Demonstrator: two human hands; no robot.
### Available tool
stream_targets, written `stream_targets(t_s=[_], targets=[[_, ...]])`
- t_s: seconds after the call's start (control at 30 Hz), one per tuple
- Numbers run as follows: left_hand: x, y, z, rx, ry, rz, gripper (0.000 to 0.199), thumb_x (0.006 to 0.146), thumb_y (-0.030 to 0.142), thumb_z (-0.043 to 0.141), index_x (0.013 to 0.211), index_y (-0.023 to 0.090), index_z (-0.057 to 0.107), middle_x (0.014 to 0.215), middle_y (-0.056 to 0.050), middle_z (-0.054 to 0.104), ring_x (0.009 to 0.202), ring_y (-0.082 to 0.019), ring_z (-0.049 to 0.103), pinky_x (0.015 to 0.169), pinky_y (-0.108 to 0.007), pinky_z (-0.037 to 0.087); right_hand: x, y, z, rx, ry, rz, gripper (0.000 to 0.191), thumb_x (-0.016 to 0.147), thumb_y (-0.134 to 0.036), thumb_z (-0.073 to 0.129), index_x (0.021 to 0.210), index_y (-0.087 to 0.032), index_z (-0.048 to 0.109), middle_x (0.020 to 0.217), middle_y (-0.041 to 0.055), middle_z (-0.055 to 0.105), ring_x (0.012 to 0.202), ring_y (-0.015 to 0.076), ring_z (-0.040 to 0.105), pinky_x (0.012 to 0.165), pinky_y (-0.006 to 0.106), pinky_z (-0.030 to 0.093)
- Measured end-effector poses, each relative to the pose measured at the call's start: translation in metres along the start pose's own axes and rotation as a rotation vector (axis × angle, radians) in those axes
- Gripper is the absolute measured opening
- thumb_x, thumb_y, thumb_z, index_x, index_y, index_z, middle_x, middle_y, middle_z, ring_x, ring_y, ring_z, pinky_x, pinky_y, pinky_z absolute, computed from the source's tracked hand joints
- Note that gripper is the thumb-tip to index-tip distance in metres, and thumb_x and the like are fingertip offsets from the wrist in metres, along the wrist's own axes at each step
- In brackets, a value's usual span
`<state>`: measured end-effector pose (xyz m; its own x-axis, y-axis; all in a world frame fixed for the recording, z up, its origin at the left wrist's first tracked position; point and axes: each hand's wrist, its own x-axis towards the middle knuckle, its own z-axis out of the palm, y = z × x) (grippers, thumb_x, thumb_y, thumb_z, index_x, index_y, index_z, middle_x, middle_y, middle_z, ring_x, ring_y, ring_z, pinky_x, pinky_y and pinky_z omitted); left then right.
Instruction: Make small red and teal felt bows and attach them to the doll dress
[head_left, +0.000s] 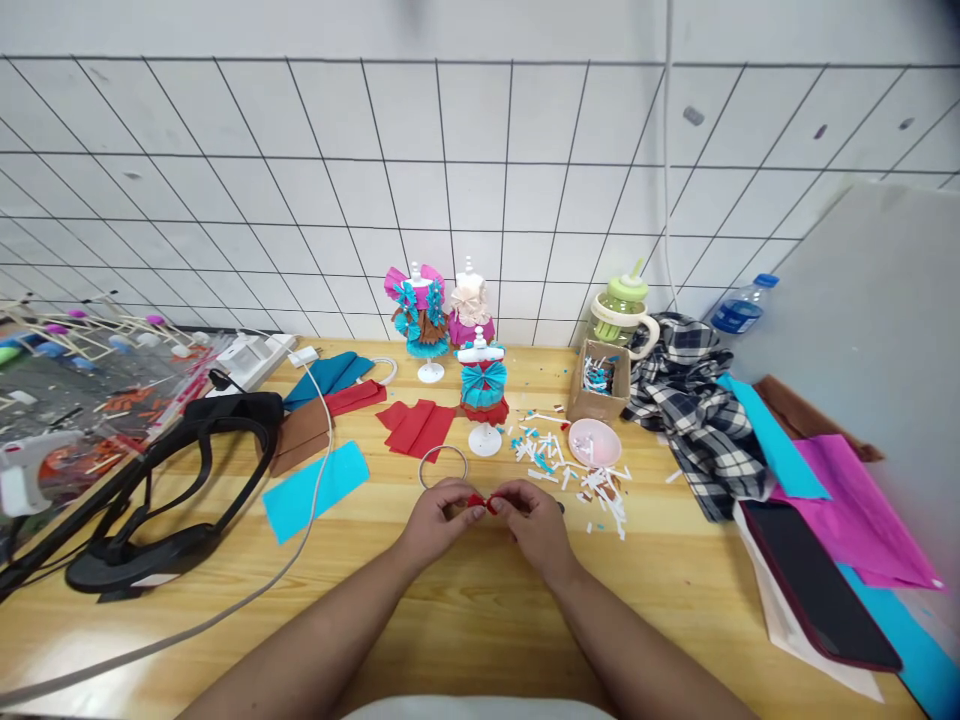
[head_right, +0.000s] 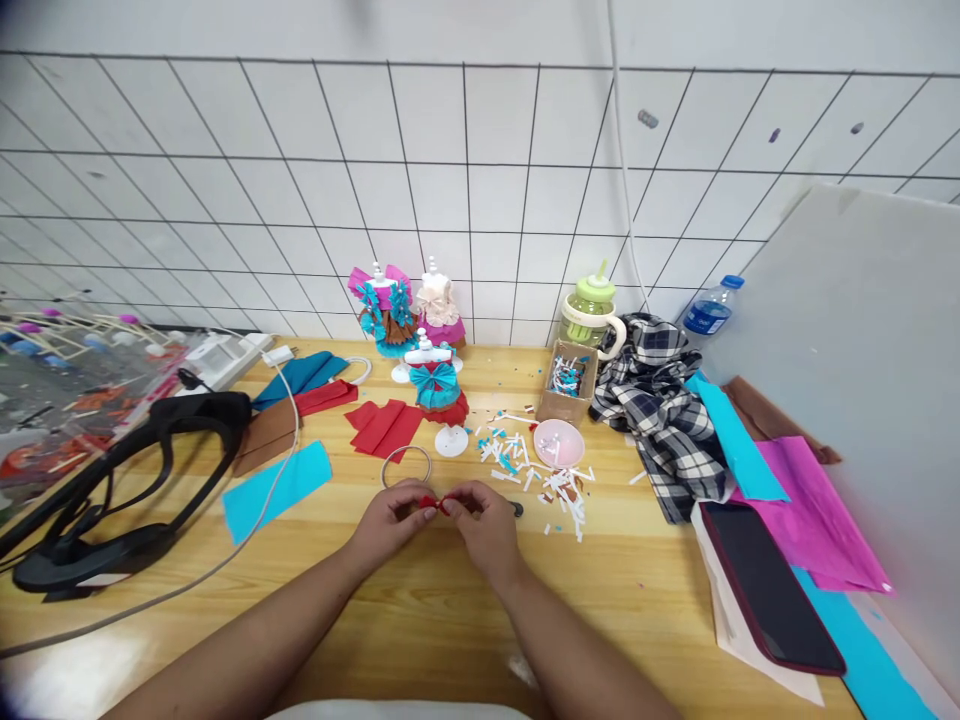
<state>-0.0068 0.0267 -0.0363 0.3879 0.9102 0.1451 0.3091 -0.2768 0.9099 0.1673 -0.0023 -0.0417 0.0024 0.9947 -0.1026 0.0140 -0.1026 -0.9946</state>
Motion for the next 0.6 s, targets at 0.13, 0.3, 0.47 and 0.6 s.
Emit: stream_targets(t_s=[0.13,0.3,0.47,0.6], targets=[[-0.0003,0.0003,-0.0018,-0.038,0.017,-0.002,0.019,0.078,0.035,0.068,0.083,0.016,0.07,0.083,-0.007,0.068,0.081,-0.019,0.062,0.076,-0.031,0.048,-0.0052,-0.002,-0.0017,-0.149,0.032,-0.164,0.01,0.08,-0.029,0.064,0.082,-0.02,0.068,0.078,0.0027,0.069,0.069,0.016,0.062,0.057,0.025,0.048],[-0.0015,-0.0007,-0.0032,-0.016,-0.034,0.065,0.027,0.073,0.037,0.073,0.092,0.019,0.07,0.093,-0.008,0.068,0.092,-0.022,0.061,0.085,-0.035,0.047,-0.0084,-0.0033,-0.0067,-0.308,0.019,-0.461,0.008,0.084,-0.023,0.061,0.086,-0.023,0.069,0.085,0.0023,0.07,0.079,0.0156,0.062,0.065,0.025,0.048],[-0.0004,-0.0041,-0.0054,-0.083,-0.017,0.098,0.021,0.076,0.037,0.07,0.086,0.018,0.072,0.09,-0.009,0.065,0.089,-0.021,0.061,0.084,-0.035,0.047,-0.0095,-0.0015,-0.0074,-0.355,0.009,-0.535,0.01,0.086,-0.021,0.06,0.088,-0.024,0.069,0.085,0.0019,0.07,0.079,0.0154,0.062,0.067,0.026,0.048],[0.0003,-0.0034,-0.0056,-0.068,-0.016,0.099,0.018,0.077,0.034,0.069,0.086,0.018,0.072,0.091,-0.009,0.065,0.09,-0.021,0.061,0.084,-0.035,0.047,-0.0091,-0.0006,-0.0062,-0.34,0.009,-0.505,0.01,0.086,-0.022,0.059,0.088,-0.023,0.068,0.084,0.0018,0.069,0.075,0.0148,0.061,0.065,0.026,0.047]])
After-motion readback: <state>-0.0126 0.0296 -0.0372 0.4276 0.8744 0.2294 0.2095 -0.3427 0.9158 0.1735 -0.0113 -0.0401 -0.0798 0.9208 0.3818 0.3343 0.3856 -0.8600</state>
